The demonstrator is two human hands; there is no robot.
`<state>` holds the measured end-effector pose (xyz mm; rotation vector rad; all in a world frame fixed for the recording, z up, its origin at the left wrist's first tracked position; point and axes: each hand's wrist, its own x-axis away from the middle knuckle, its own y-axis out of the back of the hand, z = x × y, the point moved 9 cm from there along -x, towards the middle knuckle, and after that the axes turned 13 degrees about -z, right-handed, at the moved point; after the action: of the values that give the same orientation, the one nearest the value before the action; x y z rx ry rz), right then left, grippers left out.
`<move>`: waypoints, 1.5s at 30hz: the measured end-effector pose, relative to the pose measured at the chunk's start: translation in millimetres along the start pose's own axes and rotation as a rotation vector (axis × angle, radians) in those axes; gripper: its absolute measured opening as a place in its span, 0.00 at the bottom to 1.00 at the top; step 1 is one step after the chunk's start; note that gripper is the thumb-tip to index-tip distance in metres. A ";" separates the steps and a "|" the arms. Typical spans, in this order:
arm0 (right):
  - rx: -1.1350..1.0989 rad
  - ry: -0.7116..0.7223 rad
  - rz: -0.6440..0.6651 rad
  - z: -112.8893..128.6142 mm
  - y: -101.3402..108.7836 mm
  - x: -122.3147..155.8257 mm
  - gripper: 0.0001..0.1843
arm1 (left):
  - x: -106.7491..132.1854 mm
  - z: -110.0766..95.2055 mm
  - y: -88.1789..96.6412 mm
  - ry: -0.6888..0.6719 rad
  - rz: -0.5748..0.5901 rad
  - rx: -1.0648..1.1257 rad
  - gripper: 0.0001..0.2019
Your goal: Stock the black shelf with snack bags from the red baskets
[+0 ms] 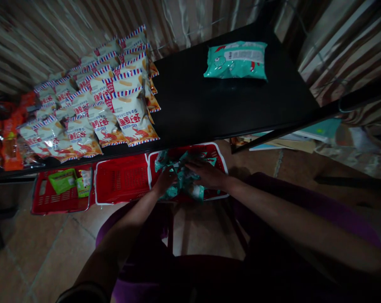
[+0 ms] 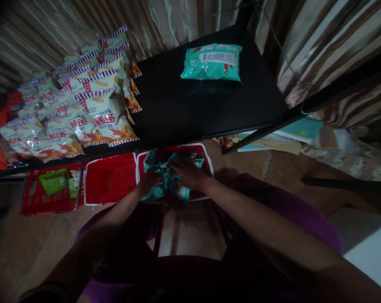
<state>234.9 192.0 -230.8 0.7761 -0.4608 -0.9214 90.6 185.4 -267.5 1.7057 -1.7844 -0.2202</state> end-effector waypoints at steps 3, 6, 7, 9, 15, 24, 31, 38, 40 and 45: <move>0.016 0.018 0.015 3.6 0.5 -1.3 0.41 | -0.3 -5.1 -3.2 0.133 0.084 0.160 0.18; 0.026 0.018 0.022 4.1 2.0 -1.0 0.42 | 1.1 -5.6 -7.2 0.328 0.135 0.393 0.16; 0.032 0.021 0.026 4.2 2.4 -0.6 0.42 | 1.6 -5.5 -9.0 0.390 0.140 0.471 0.15; 0.053 0.020 0.042 4.1 2.5 0.4 0.42 | 1.0 -7.1 -12.1 0.464 0.134 0.601 0.12; 0.095 -0.030 0.033 2.7 7.9 -0.1 0.38 | -1.7 -16.6 -11.9 0.479 0.105 0.829 0.06; -0.142 -0.188 -0.101 5.4 46.8 -10.8 0.35 | -7.1 -34.0 4.5 0.239 0.116 0.733 0.09; -0.441 -0.376 -0.134 -3.3 62.5 -11.6 0.29 | -1.0 -43.8 0.3 0.216 0.162 0.611 0.16; -0.623 -0.327 -0.206 17.6 90.5 -8.7 0.27 | 11.0 -74.5 3.8 0.074 0.268 0.530 0.20; -0.676 -0.366 -0.171 16.6 89.5 -6.2 0.23 | 15.4 -83.1 3.7 0.056 0.316 0.542 0.20; -0.916 -0.470 -0.128 10.4 76.7 -2.1 0.26 | 26.8 -98.4 1.9 0.026 0.433 0.658 0.18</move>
<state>267.7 218.0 -165.6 -0.2570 -0.3373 -1.2908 144.9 190.8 -181.5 1.6458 -2.3069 0.6369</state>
